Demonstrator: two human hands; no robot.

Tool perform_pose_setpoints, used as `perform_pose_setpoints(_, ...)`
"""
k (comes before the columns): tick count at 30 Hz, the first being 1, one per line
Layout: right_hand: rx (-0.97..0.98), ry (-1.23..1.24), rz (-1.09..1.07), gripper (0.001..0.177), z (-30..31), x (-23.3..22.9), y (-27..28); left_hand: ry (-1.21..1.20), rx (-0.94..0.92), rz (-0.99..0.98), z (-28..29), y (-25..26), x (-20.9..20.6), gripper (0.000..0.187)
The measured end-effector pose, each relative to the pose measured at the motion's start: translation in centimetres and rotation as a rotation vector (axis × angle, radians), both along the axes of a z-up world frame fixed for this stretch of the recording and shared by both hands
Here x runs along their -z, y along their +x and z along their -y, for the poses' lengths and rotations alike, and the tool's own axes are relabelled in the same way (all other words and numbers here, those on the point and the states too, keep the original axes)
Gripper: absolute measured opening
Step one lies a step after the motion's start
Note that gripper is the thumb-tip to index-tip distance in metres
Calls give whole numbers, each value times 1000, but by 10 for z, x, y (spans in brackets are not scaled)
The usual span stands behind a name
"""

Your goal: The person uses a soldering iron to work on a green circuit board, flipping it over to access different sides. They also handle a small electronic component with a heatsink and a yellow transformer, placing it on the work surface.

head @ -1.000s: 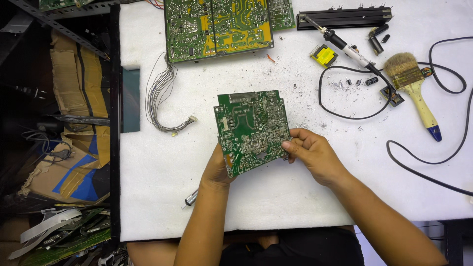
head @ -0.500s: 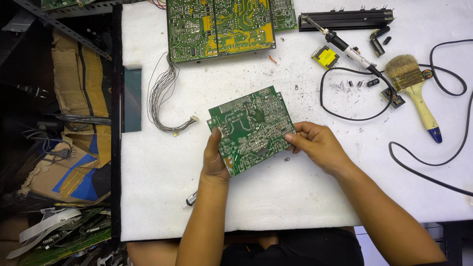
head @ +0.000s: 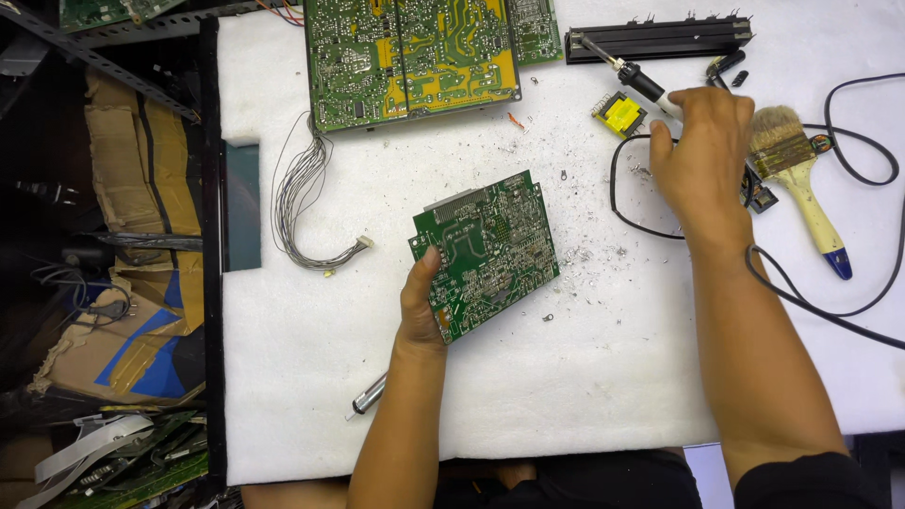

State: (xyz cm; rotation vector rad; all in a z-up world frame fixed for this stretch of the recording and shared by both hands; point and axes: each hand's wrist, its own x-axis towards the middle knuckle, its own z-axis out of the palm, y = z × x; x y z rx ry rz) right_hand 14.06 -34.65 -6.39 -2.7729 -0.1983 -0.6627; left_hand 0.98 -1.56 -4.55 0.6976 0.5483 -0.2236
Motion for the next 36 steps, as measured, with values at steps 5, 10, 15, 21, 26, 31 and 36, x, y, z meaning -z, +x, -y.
perform_pose_setpoints(5, 127, -178, -99, 36, 19, 25, 20, 1, 5, 43, -3, 3, 8, 73)
perform_pose_setpoints(10, 147, -276, -90, 30, 33, 38, 31, -83, -27, 61, -9, 2, 32, 71)
perform_pose_setpoints(15, 226, -416, -147, 28, 31, 33, 40, -404, 50, 309, -12, 1, 43, 73)
perform_pose_setpoints(21, 297, -601, -152, 21, 43, 23, 42, -407, 12, 342, -16, -2, 54, 67)
perform_pose_setpoints(26, 260, -499, 173, 20, 49, 6, 21, -474, 37, 327, -15, 0, 51, 71)
perform_pose_setpoints(31, -25, 366, 126, 23, -5, -44, -10, -358, -47, 313, -14, 2, 50, 66)
perform_pose_setpoints(36, 108, 1261, -148, 38, -35, -59, -20, -231, -83, 262, -15, 5, 36, 70)
